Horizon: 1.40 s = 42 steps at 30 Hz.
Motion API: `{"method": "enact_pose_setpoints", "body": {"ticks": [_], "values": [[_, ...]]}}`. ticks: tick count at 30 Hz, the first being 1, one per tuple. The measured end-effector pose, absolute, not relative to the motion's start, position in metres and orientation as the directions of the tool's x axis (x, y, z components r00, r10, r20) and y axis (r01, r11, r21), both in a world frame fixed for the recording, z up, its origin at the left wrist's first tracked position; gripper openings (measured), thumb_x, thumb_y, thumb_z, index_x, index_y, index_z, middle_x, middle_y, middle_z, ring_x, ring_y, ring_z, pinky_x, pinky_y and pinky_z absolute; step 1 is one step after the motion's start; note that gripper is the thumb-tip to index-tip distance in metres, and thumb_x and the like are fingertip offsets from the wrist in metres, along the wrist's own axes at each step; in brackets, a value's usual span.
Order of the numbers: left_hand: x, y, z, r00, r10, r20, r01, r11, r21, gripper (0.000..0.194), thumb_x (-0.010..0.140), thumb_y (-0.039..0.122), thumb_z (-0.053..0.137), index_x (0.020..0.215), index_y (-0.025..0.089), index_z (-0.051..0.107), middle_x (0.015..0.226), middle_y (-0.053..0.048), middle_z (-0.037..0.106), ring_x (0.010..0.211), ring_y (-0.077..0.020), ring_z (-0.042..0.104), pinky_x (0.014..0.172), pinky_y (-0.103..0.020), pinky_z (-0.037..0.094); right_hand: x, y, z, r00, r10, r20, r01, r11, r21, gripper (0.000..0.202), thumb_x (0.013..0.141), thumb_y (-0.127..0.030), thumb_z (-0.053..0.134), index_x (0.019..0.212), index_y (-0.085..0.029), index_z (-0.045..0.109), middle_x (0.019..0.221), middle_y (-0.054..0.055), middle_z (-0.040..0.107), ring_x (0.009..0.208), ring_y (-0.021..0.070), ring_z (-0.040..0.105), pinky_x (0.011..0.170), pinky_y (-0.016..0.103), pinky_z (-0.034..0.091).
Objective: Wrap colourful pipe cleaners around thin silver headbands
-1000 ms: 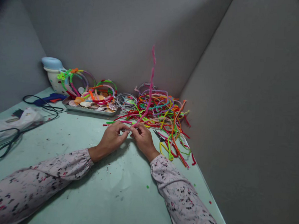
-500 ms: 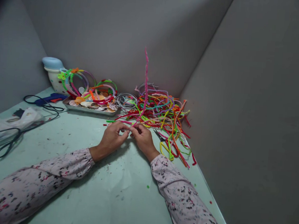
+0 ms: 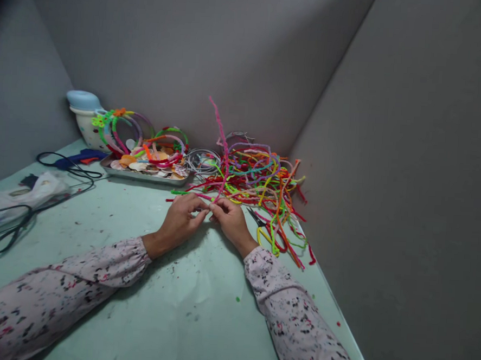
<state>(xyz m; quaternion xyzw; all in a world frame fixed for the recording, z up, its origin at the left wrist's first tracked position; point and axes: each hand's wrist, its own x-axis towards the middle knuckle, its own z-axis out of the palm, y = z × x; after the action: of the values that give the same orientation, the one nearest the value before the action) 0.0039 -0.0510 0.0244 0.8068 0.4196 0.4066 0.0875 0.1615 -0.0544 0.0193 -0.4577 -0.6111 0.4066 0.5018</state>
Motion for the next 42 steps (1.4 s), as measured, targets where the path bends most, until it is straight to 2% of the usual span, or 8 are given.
{"method": "enact_pose_setpoints", "body": {"ticks": [5,9,29,42], "values": [[0.0035,-0.0523,0.0248,0.329,0.749,0.576,0.600,-0.637,0.485,0.010,0.085,0.025,0.056,0.083,0.020,0.065,0.087,-0.004,0.064,0.086,-0.0189,0.055,0.080,-0.035,0.037,0.1640,-0.0539,0.0206,-0.092,0.980,0.177,0.089,0.185,-0.979,0.025,0.082,-0.042,0.056,0.077,-0.018,0.059,0.057,-0.002,0.059,0.050,0.0106,0.052,0.050,0.022,0.043],[0.0039,-0.0524,0.0249,0.301,0.752,0.587,0.594,-0.629,0.501,0.010,0.084,0.027,0.057,0.083,0.020,0.065,0.086,-0.004,0.065,0.087,-0.0192,0.056,0.082,-0.035,0.037,0.1634,-0.0534,0.0210,-0.076,0.979,0.190,0.066,0.196,-0.978,0.024,0.080,-0.041,0.059,0.075,-0.018,0.059,0.058,-0.002,0.059,0.051,0.0106,0.053,0.050,0.022,0.043],[0.0034,-0.0523,0.0255,0.339,0.742,0.579,0.583,-0.648,0.490,0.004,0.081,0.020,0.057,0.083,0.019,0.061,0.088,-0.003,0.064,0.087,-0.0184,0.056,0.081,-0.035,0.036,0.1642,-0.0524,0.0149,-0.086,0.984,0.155,0.064,0.161,-0.985,0.022,0.079,-0.040,0.061,0.079,-0.018,0.061,0.061,-0.003,0.058,0.055,0.0106,0.054,0.053,0.022,0.043],[0.0016,-0.0524,0.0272,0.406,0.707,0.579,0.601,-0.684,0.413,0.008,0.081,0.018,0.056,0.084,0.020,0.064,0.088,-0.002,0.065,0.089,-0.0189,0.055,0.089,-0.039,0.032,0.1648,-0.0532,0.0167,-0.151,0.986,0.072,0.049,0.080,-0.996,0.025,0.077,-0.042,0.062,0.080,-0.017,0.061,0.058,-0.003,0.059,0.049,0.0088,0.053,0.046,0.019,0.041]]}}
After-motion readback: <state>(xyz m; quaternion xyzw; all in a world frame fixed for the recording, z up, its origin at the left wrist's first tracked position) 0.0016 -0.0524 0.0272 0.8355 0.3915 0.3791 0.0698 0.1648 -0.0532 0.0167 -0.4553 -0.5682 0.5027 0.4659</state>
